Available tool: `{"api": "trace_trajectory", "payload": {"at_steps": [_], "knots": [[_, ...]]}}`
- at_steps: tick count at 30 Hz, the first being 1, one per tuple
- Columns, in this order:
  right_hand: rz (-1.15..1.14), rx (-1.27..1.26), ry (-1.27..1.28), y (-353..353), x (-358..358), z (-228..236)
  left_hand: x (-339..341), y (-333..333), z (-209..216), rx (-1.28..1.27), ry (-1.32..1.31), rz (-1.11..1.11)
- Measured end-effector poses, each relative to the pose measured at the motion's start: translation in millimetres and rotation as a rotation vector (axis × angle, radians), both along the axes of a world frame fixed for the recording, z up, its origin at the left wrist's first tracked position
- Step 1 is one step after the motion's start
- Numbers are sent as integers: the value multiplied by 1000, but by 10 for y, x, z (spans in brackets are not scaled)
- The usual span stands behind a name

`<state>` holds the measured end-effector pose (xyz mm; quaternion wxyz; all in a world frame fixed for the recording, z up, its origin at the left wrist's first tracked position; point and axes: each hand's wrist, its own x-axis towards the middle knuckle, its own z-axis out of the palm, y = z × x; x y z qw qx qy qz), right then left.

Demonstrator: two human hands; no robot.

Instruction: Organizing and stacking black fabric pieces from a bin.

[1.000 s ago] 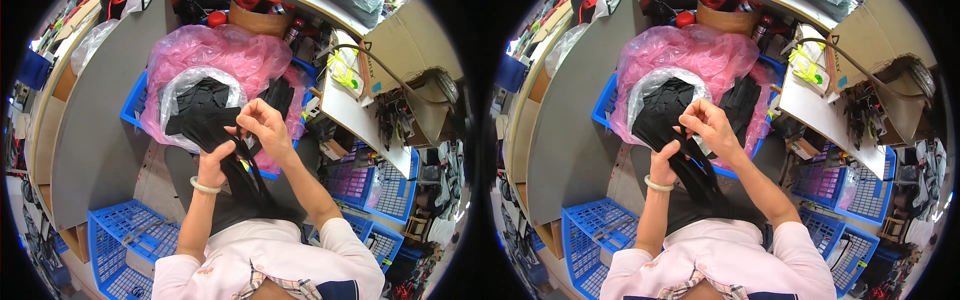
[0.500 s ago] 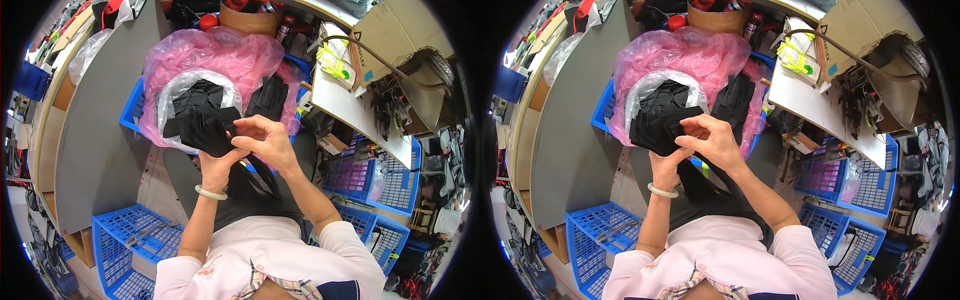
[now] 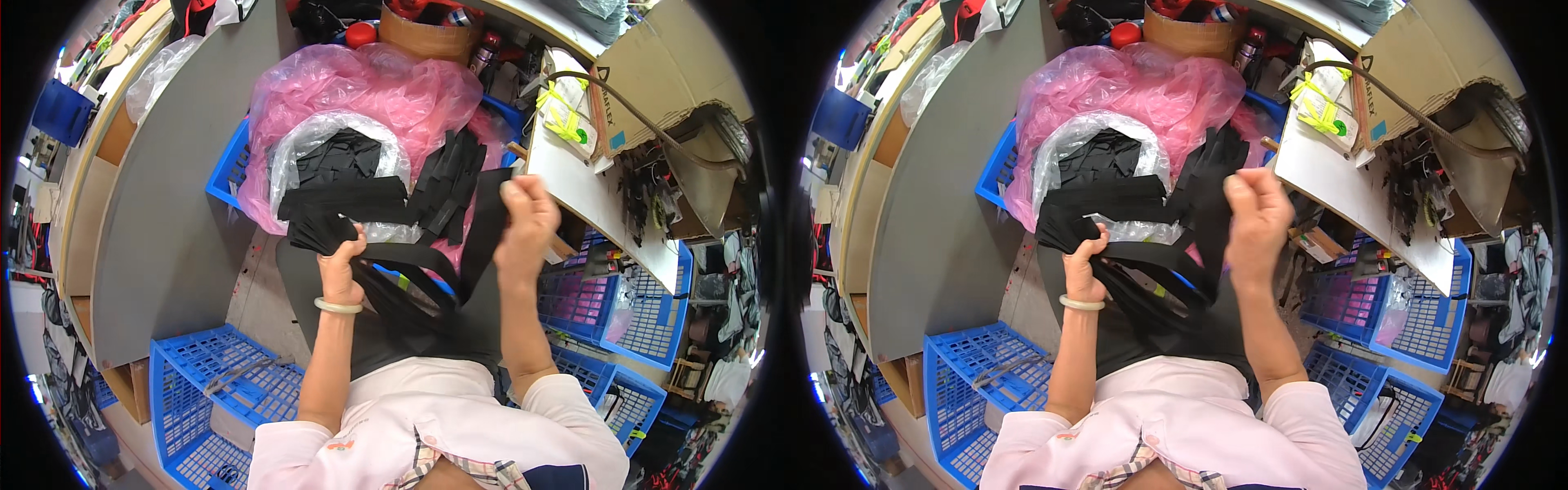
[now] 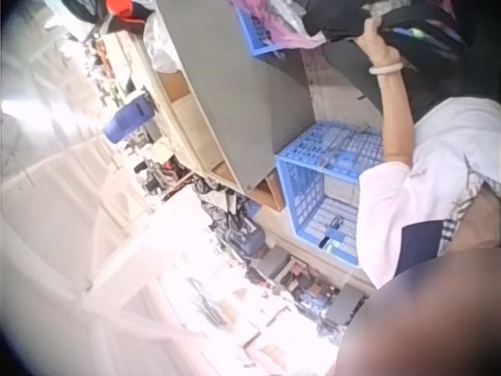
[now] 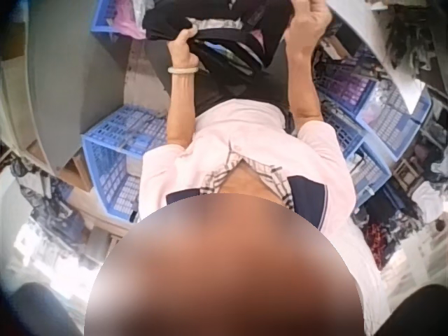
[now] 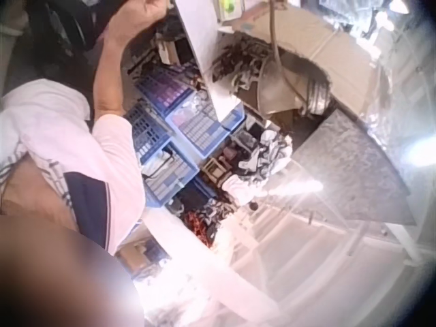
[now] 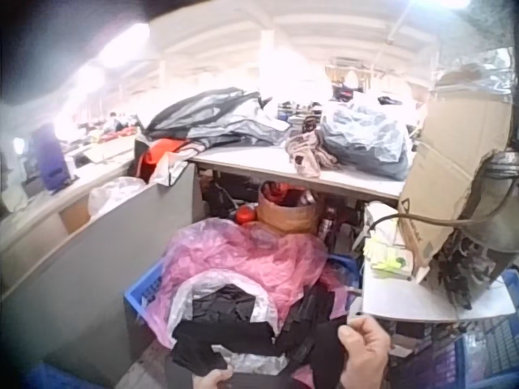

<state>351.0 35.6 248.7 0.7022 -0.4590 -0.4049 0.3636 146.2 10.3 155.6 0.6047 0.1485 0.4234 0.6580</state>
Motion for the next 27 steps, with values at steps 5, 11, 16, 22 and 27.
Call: {"api": "trace_trajectory", "payload": {"at_steps": [5,11,16,22,27], "knots": [[116,64,-600,-113,-316,14,40,-116,314,79,128,-238],[198,196,-598,-208,-573,-215,268,-121,405,161,142,-236],[-103,-12,110,-10,190,124,-96,56,278,67,203,-28],[-160,159,633,-736,1643,176,-782,153,-292,-102,291,350],[-649,146,107,-1285,1893,498,-588,108,-127,9,405,279]]}}
